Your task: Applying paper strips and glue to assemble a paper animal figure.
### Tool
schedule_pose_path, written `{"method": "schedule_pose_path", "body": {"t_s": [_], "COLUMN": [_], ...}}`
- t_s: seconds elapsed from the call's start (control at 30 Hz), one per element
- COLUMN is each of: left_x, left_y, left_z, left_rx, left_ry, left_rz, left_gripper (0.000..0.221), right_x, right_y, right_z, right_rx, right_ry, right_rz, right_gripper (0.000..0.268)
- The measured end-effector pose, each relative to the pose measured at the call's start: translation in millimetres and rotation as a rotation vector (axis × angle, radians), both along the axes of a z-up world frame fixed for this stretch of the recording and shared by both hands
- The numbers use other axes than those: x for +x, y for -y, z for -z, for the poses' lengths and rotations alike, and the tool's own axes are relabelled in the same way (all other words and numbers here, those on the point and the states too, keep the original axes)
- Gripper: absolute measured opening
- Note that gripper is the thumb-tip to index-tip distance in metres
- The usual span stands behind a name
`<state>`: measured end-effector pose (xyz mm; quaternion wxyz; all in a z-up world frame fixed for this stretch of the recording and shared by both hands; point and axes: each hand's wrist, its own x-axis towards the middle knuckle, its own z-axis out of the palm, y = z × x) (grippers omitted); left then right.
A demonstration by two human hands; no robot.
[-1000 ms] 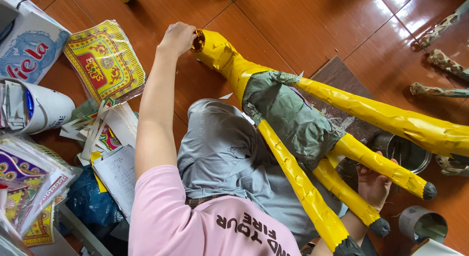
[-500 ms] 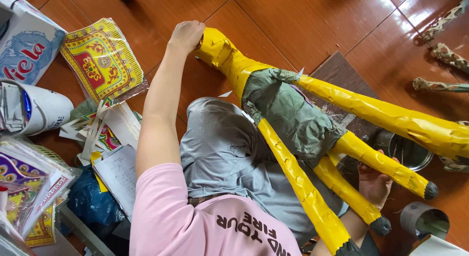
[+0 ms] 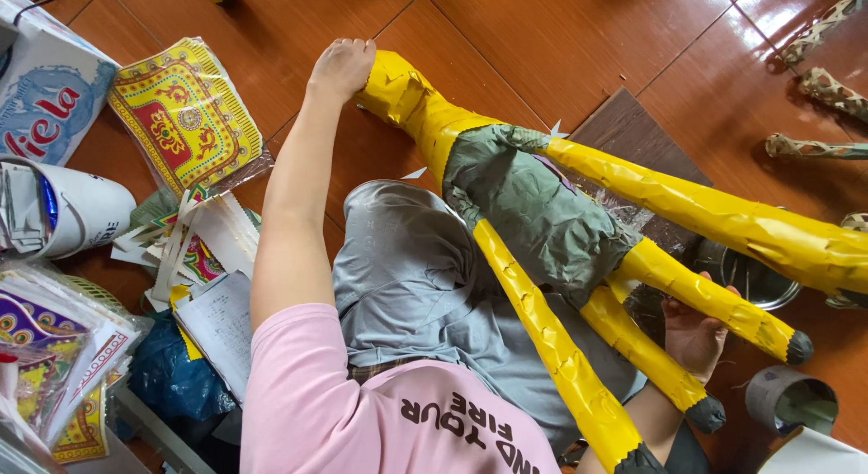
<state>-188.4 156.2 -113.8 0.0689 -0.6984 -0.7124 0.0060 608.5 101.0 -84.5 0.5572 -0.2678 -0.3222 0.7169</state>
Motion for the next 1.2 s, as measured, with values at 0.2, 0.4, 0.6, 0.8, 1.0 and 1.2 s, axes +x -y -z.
{"method": "schedule_pose_path", "body": {"t_s": [0.2, 0.4, 0.6, 0.8, 1.0, 1.2], "left_x": [5, 46, 264, 330, 292, 274], "left_y": [3, 56, 166, 149, 74, 30], "left_z": [-39, -105, -173, -184, -171, -80], "left_rx": [-0.133, 0.230, -0.092, 0.027, 0.135, 0.289], "left_ry": [0.129, 0.232, 1.122, 1.313, 1.493, 1.813], "left_rz": [-0.207, -0.300, 0.265, 0.167, 0.535, -0.012], "left_gripper": [0.051, 0.084, 0.068, 0.086, 0.063, 0.070], "right_x": [-2, 1, 10, 43, 82, -77], "right_y": [1, -3, -25, -22, 29, 46], "right_z": [0, 1, 12, -58, -151, -197], "right_rx": [0.029, 0.070, 0.063, 0.121, 0.341, 0.822], "right_ry": [0.027, 0.041, -0.006, 0.213, 0.320, 1.168], "right_rz": [0.001, -0.026, -0.024, 0.129, -0.035, 0.338], "right_gripper": [0.058, 0.057, 0.057, 0.065, 0.065, 0.047]}}
